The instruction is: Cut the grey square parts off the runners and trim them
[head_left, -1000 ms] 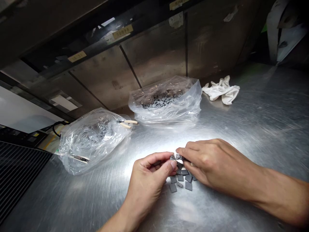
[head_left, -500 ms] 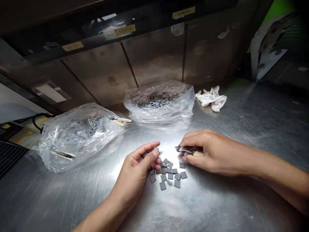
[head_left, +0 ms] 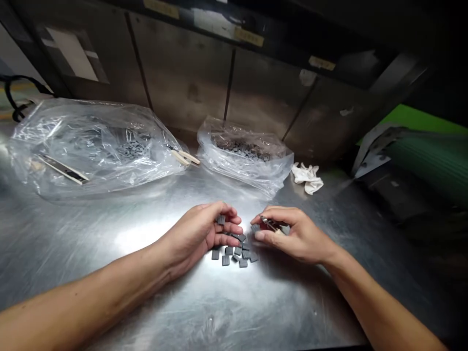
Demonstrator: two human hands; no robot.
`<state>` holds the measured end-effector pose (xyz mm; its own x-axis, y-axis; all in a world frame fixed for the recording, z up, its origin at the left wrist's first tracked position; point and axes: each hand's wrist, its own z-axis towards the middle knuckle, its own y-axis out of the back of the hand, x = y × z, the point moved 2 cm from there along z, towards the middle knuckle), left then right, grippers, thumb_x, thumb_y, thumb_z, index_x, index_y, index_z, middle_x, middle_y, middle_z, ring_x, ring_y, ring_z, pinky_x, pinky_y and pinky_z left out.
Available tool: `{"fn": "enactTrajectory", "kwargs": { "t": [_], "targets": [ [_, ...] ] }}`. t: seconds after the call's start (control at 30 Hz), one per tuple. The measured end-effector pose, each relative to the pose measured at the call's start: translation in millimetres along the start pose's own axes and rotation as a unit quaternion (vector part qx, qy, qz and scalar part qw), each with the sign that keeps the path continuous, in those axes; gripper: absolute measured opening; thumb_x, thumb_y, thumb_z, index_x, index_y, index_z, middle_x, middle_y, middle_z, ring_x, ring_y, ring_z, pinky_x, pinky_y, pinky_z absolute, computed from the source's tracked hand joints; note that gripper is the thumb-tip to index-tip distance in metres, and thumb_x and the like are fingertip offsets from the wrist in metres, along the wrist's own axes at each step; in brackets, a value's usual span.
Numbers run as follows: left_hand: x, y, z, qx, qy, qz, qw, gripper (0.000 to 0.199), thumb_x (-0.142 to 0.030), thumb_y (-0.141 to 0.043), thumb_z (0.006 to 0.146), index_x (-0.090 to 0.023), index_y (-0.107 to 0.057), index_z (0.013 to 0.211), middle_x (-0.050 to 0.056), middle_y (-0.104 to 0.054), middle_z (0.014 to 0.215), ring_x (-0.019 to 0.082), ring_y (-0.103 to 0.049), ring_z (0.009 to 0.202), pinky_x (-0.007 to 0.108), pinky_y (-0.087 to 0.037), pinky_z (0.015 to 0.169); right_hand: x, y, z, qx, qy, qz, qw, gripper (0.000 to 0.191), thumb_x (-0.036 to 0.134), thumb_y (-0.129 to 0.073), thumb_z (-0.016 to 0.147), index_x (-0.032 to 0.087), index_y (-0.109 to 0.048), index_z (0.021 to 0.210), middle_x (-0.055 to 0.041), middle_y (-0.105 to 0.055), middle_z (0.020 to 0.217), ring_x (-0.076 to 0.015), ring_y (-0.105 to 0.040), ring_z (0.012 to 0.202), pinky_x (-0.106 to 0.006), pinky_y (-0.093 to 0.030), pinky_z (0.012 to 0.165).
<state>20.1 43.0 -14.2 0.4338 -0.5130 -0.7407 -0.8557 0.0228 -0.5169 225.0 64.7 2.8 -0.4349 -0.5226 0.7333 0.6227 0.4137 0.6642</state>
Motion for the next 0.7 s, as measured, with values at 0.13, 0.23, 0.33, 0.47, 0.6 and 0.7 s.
{"fn": "enactTrajectory", "kwargs": {
  "t": [0.13,0.23,0.33,0.47,0.6,0.7],
  "targets": [
    [1,-8.4,-9,0.071,0.016,0.016,0.997,0.019,-0.017,-0.060,0.091,-0.007,-0.074,0.084,0.010,-0.067,0.084,0.013,-0.063,0.071,0.020,-0.053,0.058,8,-8,4,-0.101,0.032,0.029,0.994,0.018,0.033,-0.068,0.091,0.017,-0.071,0.099,-0.0008,-0.063,0.077,-0.0136,-0.057,0.069,-0.026,-0.046,0.063],
    [5,-10.5,-12,0.113,0.011,-0.005,0.994,0.020,-0.021,-0.063,0.092,-0.007,-0.076,0.089,0.007,-0.065,0.075,0.010,-0.058,0.065,0.017,-0.048,0.057,13,-19,6,-0.139,0.048,0.048,0.988,0.014,0.030,-0.069,0.091,0.019,-0.073,0.099,-0.0005,-0.062,0.077,-0.0136,-0.058,0.070,-0.026,-0.047,0.064],
    [11,-8.0,-13,0.114,0.001,-0.030,0.993,0.017,-0.022,-0.068,0.089,-0.007,-0.076,0.090,0.006,-0.062,0.072,0.009,-0.055,0.063,0.016,-0.045,0.056,13,-26,6,-0.161,0.053,0.060,0.984,0.012,0.027,-0.070,0.090,0.021,-0.074,0.099,-0.0009,-0.063,0.078,-0.0142,-0.058,0.071,-0.028,-0.049,0.065],
    [16,-5.3,-12,0.095,-0.007,-0.051,0.994,0.017,-0.025,-0.071,0.088,-0.008,-0.075,0.086,0.005,-0.061,0.072,0.009,-0.054,0.064,0.017,-0.045,0.058,13,-31,5,-0.184,0.050,0.073,0.979,0.016,0.024,-0.071,0.088,0.023,-0.075,0.104,-0.0031,-0.066,0.082,-0.0166,-0.060,0.073,-0.031,-0.051,0.068],
    [17,-6.1,-10,0.070,-0.004,-0.057,0.996,0.017,-0.023,-0.069,0.089,-0.009,-0.073,0.082,0.004,-0.060,0.071,0.008,-0.052,0.061,0.017,-0.044,0.058,11,-34,5,-0.193,0.031,0.103,0.975,0.020,0.023,-0.073,0.084,0.024,-0.077,0.104,-0.0040,-0.069,0.085,-0.0186,-0.064,0.076,-0.033,-0.052,0.069],
    [14,-8.4,-11,0.051,0.005,-0.048,0.998,0.018,-0.022,-0.065,0.092,-0.009,-0.073,0.084,0.003,-0.060,0.068,0.007,-0.053,0.058,0.016,-0.045,0.056,5,-28,3,-0.217,-0.010,0.143,0.966,0.023,0.028,-0.076,0.083,0.023,-0.077,0.105,-0.0036,-0.069,0.083,-0.0182,-0.065,0.074,-0.031,-0.054,0.066]
  ]
}}
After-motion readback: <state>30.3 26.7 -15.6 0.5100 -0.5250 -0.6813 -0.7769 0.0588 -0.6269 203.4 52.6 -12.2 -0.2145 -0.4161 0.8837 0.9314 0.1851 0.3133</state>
